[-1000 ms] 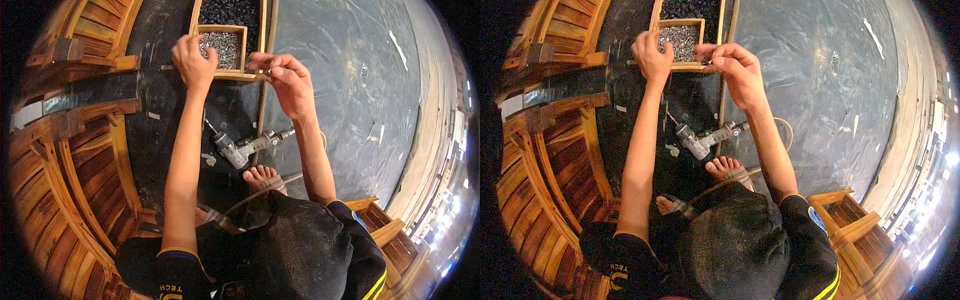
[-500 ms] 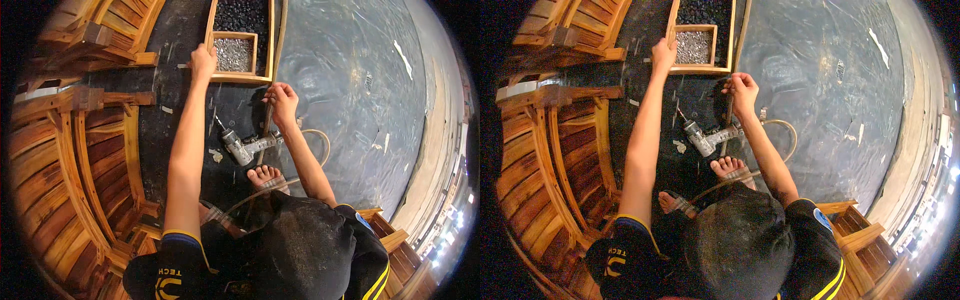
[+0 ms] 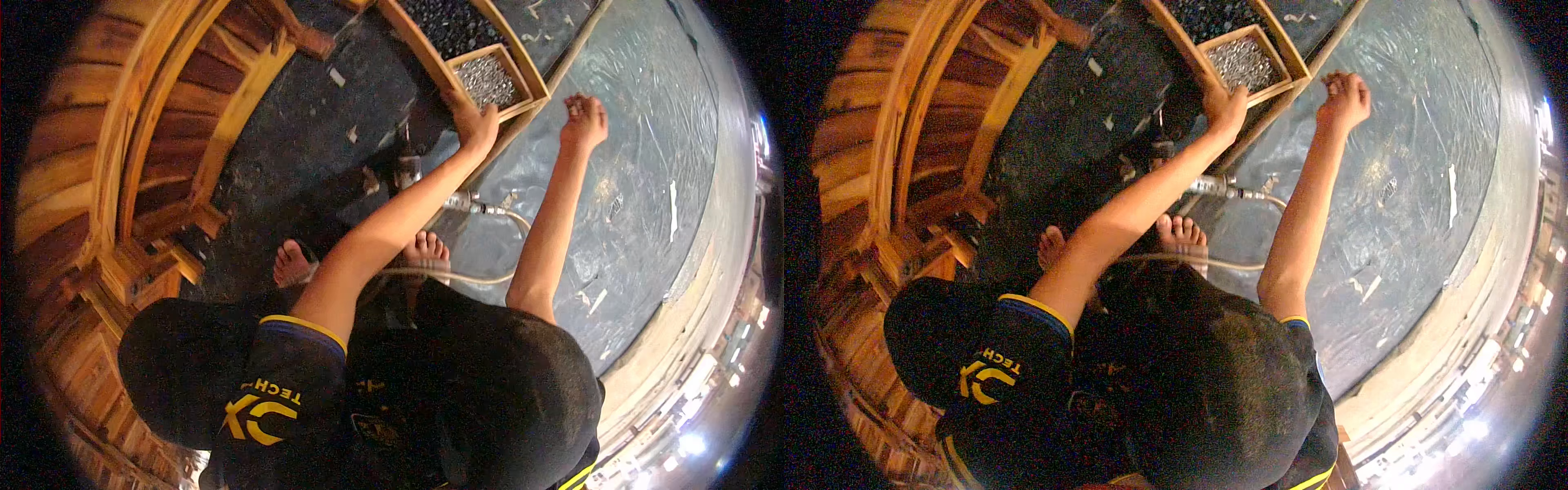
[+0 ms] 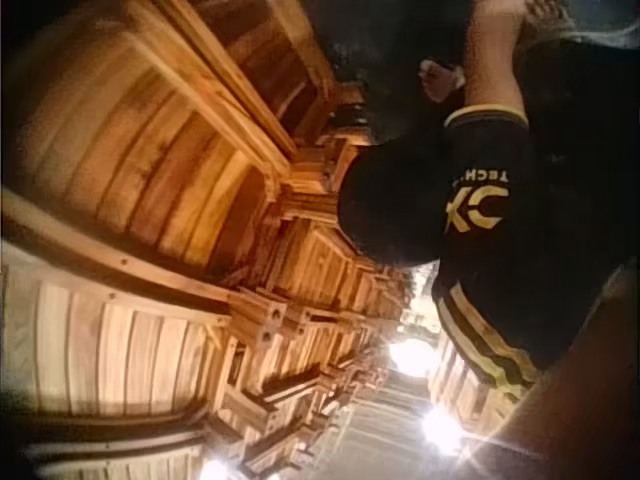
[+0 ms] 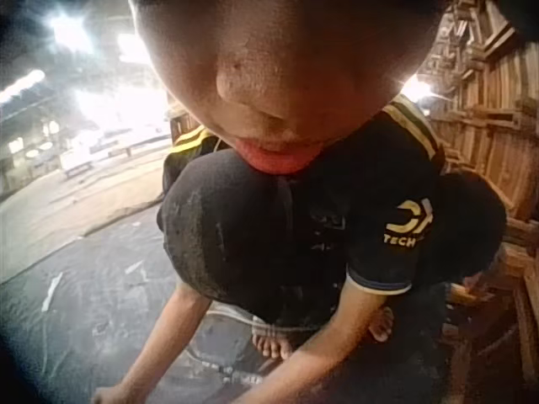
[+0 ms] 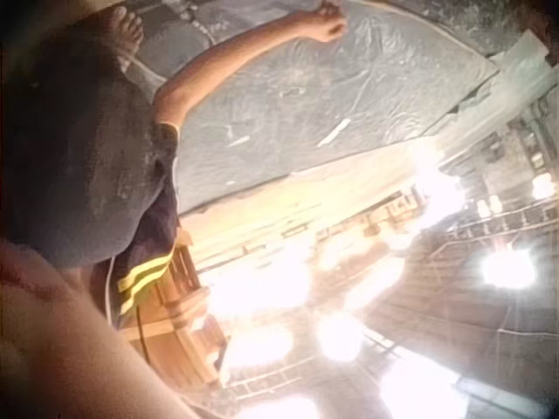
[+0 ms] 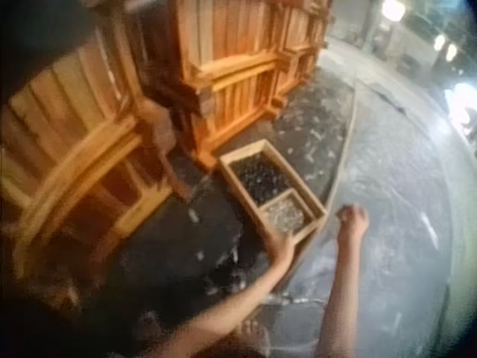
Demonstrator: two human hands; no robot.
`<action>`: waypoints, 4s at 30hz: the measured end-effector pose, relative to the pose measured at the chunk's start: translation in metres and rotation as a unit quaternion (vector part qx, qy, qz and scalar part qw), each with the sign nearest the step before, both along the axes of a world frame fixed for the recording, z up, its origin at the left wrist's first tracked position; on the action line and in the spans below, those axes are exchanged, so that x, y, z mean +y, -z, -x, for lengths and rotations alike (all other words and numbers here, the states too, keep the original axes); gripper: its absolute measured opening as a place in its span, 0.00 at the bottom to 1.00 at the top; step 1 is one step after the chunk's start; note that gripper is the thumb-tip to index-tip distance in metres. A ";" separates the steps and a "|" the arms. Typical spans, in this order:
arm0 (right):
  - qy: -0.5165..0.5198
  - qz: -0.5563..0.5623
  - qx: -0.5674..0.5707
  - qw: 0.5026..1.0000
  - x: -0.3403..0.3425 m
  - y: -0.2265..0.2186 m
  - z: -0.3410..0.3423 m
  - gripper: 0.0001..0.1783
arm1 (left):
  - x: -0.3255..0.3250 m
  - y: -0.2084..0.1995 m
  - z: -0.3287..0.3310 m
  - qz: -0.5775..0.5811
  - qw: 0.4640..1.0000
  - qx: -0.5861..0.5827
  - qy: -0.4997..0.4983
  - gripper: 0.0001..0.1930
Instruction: Using an air drill to drive screws into wooden chair frames.
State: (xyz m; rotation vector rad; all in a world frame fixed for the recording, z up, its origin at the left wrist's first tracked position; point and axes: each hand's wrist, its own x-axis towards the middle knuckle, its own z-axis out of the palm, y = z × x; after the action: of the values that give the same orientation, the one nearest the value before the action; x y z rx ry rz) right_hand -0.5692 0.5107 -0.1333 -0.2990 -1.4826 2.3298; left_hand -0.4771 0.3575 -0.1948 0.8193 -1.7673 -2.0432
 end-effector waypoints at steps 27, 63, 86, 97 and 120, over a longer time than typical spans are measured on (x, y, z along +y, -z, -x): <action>-0.502 -0.749 -0.006 0.433 -0.118 0.040 -0.206 0.31 | -0.171 0.007 -0.068 0.295 0.814 -0.317 0.387 0.32; -0.240 -0.656 -0.153 0.699 -0.163 0.072 -0.217 0.28 | -0.117 0.042 -0.043 0.247 0.926 0.070 0.277 0.17; -0.242 -0.521 -0.257 0.777 -0.223 0.060 -0.200 0.31 | -0.151 0.037 0.001 0.319 0.841 0.058 0.433 0.12; -0.209 -0.521 -0.205 0.802 -0.213 0.066 -0.208 0.20 | -0.220 0.030 -0.070 0.404 0.826 0.146 0.365 0.16; -0.249 -0.626 -0.251 0.695 -0.215 0.055 -0.213 0.33 | -0.216 -0.057 -0.007 0.687 0.350 0.147 0.619 0.76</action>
State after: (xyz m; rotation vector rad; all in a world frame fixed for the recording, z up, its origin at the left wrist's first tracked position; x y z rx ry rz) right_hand -0.3564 0.2959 -0.1887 -0.1272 -3.3056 0.9136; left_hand -0.4703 0.1410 -0.1377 -1.6674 -2.8919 0.1140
